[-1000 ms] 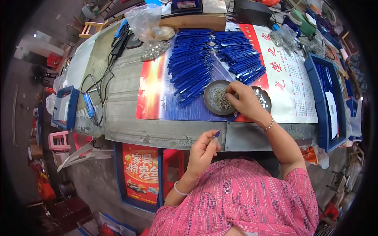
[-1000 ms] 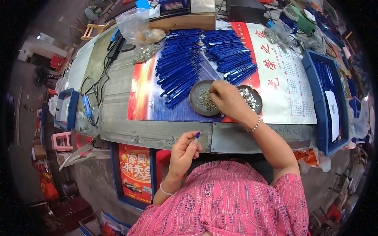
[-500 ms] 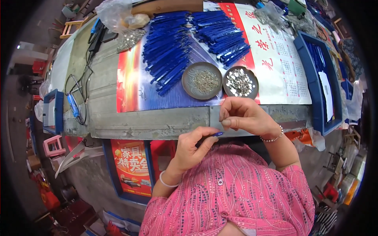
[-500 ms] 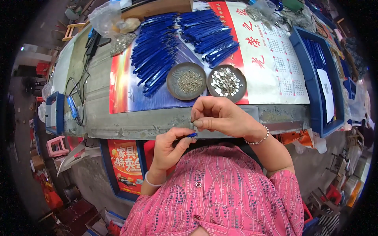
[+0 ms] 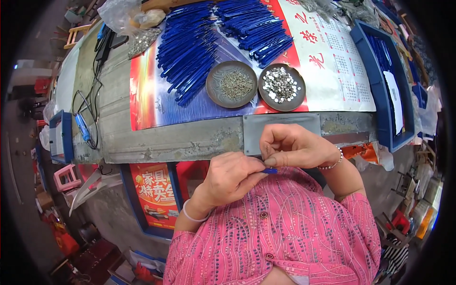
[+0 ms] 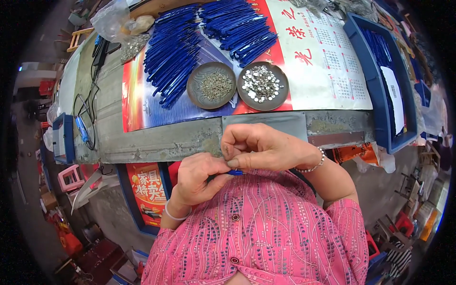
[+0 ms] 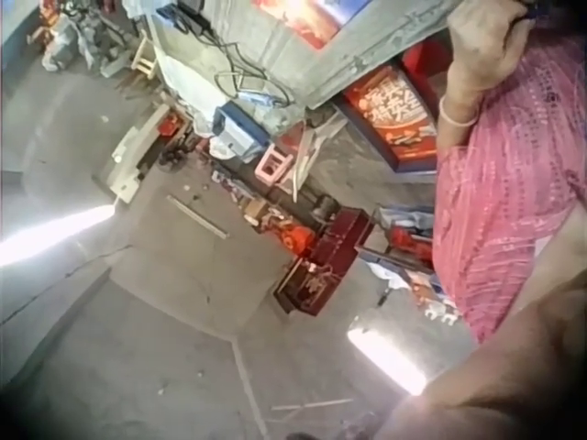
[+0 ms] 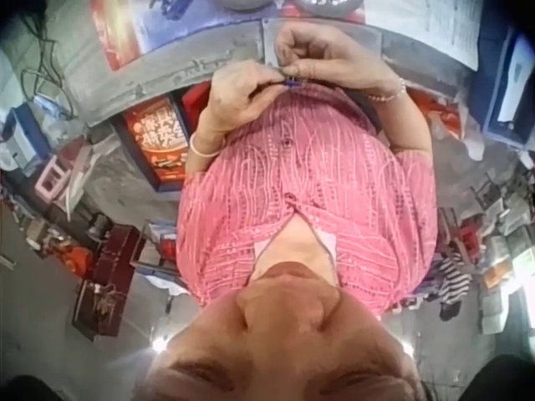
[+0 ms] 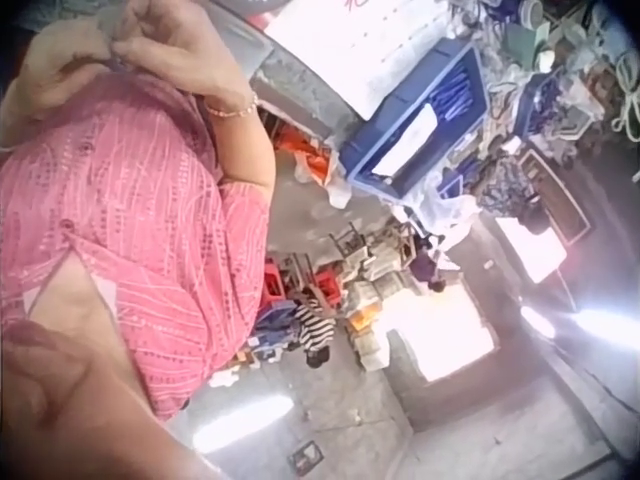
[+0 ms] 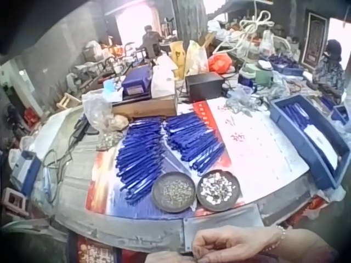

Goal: Assembling small metal components onto blue plastic strips at a manual workstation.

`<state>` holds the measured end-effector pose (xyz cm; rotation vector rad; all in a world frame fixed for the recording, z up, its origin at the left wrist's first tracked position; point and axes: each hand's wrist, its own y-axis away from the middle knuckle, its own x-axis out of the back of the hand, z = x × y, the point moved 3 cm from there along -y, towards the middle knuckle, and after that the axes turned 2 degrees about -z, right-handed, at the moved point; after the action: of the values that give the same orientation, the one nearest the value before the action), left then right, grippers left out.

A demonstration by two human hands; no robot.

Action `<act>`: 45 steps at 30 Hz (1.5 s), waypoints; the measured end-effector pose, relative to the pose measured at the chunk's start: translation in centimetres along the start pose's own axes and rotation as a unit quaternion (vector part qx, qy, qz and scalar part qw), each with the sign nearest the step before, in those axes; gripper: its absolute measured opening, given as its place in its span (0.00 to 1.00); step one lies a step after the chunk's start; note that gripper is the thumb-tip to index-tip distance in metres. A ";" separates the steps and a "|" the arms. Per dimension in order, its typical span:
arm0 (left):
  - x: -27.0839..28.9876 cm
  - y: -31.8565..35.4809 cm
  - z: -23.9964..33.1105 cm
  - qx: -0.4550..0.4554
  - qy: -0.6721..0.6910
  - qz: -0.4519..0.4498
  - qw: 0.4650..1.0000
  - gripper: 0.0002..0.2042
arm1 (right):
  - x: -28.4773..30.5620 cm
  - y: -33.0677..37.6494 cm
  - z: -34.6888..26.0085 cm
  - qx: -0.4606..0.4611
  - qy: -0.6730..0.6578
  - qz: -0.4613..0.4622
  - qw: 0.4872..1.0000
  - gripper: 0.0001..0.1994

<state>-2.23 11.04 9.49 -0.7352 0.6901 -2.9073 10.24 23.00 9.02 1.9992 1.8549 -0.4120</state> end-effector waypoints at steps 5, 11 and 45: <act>0.2 -0.1 0.4 -0.007 0.005 -0.030 1.000 0.12 | -0.3 0.0 -0.4 -0.003 0.020 -0.024 0.999 0.06; 0.3 0.0 0.3 -0.018 0.013 -0.037 0.999 0.12 | 0.2 -0.1 -0.4 -0.054 0.014 -0.072 0.996 0.06; -2.6 1.3 -3.0 0.283 0.180 0.050 0.941 0.10 | 6.2 2.5 0.4 0.014 0.718 0.268 0.642 0.12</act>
<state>-1.38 11.60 5.40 -0.1022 -0.1141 -2.9273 13.27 28.16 6.04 2.9759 1.4774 1.8401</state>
